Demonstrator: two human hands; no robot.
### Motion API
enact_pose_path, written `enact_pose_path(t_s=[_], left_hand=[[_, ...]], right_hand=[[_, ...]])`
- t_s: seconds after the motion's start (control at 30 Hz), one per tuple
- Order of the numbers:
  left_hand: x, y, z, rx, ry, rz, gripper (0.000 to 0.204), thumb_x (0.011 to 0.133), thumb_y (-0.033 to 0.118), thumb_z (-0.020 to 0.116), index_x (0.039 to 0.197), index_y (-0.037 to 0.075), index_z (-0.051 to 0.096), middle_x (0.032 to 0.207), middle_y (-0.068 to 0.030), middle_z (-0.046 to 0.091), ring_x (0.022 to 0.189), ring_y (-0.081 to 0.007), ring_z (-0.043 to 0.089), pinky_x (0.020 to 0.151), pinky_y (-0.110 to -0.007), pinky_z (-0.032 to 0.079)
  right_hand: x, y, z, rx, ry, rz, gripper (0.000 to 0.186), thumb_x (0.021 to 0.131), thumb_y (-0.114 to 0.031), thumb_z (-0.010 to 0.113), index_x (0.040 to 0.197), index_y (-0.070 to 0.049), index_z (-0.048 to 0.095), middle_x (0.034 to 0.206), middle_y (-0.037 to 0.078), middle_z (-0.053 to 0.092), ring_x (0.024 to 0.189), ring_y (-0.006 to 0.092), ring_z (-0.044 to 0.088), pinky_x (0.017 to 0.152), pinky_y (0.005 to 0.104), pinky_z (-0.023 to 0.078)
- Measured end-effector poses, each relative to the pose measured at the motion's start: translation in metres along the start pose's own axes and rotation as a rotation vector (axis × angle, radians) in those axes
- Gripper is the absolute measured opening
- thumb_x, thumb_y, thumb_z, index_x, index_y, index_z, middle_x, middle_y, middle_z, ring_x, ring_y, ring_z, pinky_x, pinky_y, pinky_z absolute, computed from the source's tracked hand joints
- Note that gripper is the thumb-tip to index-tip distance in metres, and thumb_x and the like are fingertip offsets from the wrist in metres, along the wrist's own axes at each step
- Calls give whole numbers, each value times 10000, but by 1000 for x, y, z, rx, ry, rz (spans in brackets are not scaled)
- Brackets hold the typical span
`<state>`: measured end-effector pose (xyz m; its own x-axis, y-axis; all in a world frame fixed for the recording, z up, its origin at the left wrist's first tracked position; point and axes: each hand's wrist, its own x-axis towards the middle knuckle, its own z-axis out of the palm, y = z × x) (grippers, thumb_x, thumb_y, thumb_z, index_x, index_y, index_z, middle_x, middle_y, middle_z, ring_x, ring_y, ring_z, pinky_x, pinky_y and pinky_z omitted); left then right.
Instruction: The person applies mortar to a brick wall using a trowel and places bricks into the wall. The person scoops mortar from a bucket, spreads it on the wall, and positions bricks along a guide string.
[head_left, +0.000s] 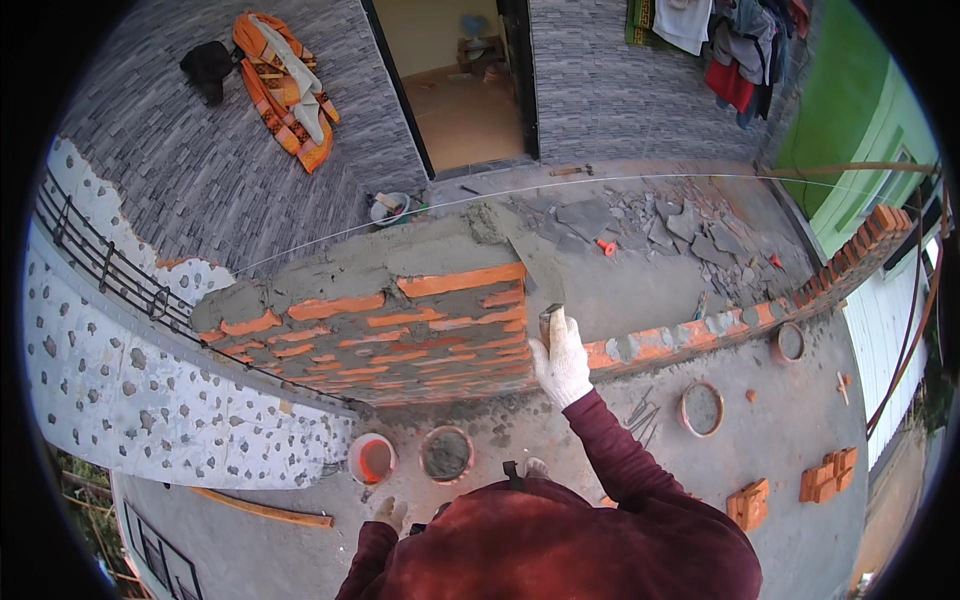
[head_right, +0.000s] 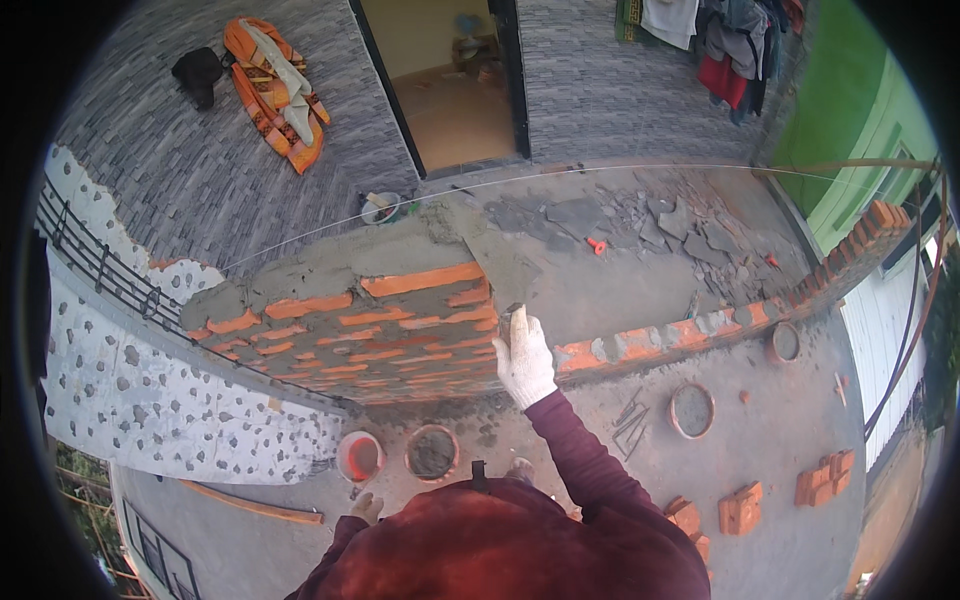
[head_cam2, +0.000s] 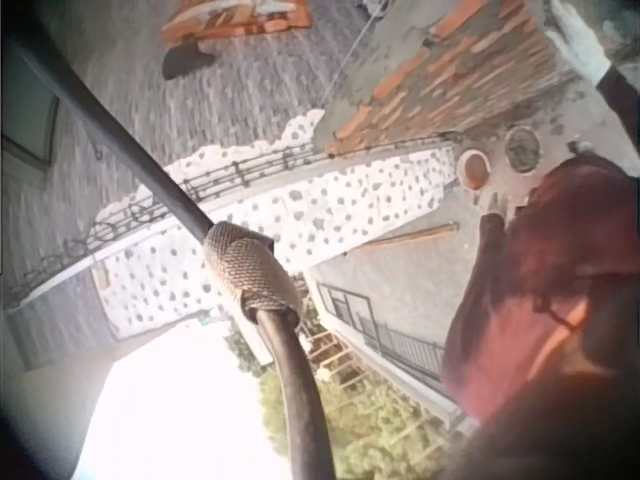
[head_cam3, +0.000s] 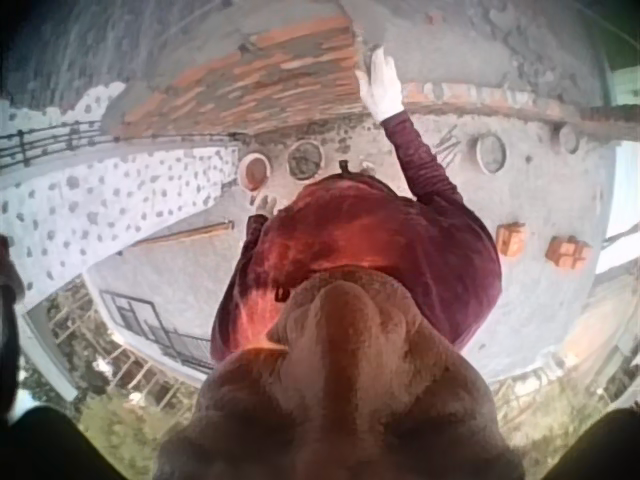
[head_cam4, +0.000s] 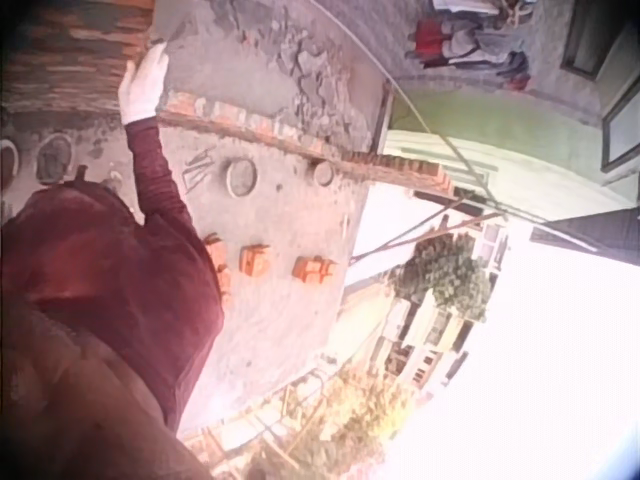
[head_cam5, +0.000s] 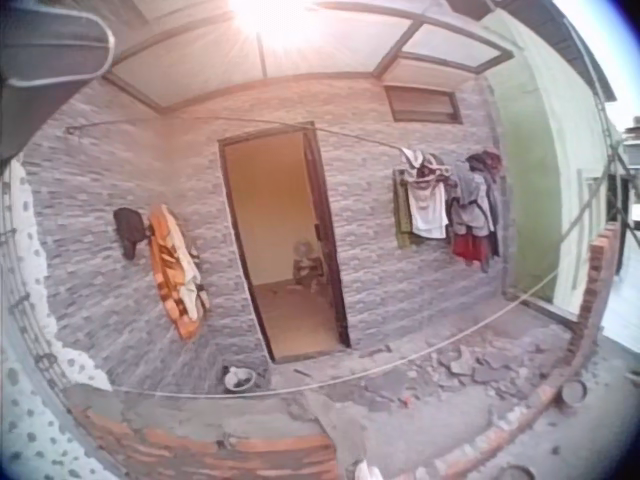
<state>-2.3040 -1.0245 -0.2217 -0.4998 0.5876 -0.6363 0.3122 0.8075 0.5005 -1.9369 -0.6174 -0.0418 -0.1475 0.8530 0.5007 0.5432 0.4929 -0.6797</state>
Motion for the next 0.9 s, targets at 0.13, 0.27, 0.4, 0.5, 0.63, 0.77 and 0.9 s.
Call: enact_pose_path(t_s=[0.13,0.27,0.4,0.5,0.63,0.77,0.9], left_hand=[[5,42,0,-34,-120,24,825,973,513,651,1512,-74,440,1510,-296,510,1412,-374,504,1172,-444,389],[-3,77,-4,26,-171,181,694,1001,464,628,1457,-52,533,1499,-236,552,1391,-321,539,1172,-394,388],[11,89,-7,244,-319,213,611,1019,469,599,1422,10,600,1419,-199,632,1350,-304,574,1143,-382,415],[31,92,-3,278,-277,213,575,1017,470,593,1397,39,627,1364,-189,668,1299,-301,611,1102,-387,448],[47,99,8,158,-176,292,516,1026,421,572,1350,28,655,1299,-185,703,1230,-301,650,1042,-396,483],[42,92,17,94,-220,280,589,1005,430,598,1422,13,591,1381,-222,651,1314,-301,607,1095,-384,458],[41,54,24,-88,-252,205,585,1006,406,615,1428,2,585,1398,-213,644,1313,-296,606,1098,-375,458]], right_hand=[[-43,-1,-20,-4,35,93,721,883,-82,709,1508,45,372,1198,274,564,1071,469,613,857,486,541],[-15,4,-92,-117,-15,49,737,839,-41,700,1505,29,395,1153,256,595,1007,448,652,809,471,557],[76,-15,-153,-406,-169,-234,703,805,-56,683,1460,26,439,1086,245,604,908,396,672,742,459,564],[139,-58,-163,-489,-280,-422,428,849,-59,637,1258,11,531,967,209,645,822,385,700,686,447,578],[177,-117,-156,-741,-531,-473,361,884,-52,610,1229,17,529,930,187,642,795,366,697,680,436,589],[150,-146,-150,-727,-426,-616,410,860,-77,637,1243,17,527,935,179,655,853,360,703,698,438,588],[100,-130,-157,-337,-328,-382,531,915,-208,654,1381,11,522,953,155,660,886,356,692,748,447,544]])
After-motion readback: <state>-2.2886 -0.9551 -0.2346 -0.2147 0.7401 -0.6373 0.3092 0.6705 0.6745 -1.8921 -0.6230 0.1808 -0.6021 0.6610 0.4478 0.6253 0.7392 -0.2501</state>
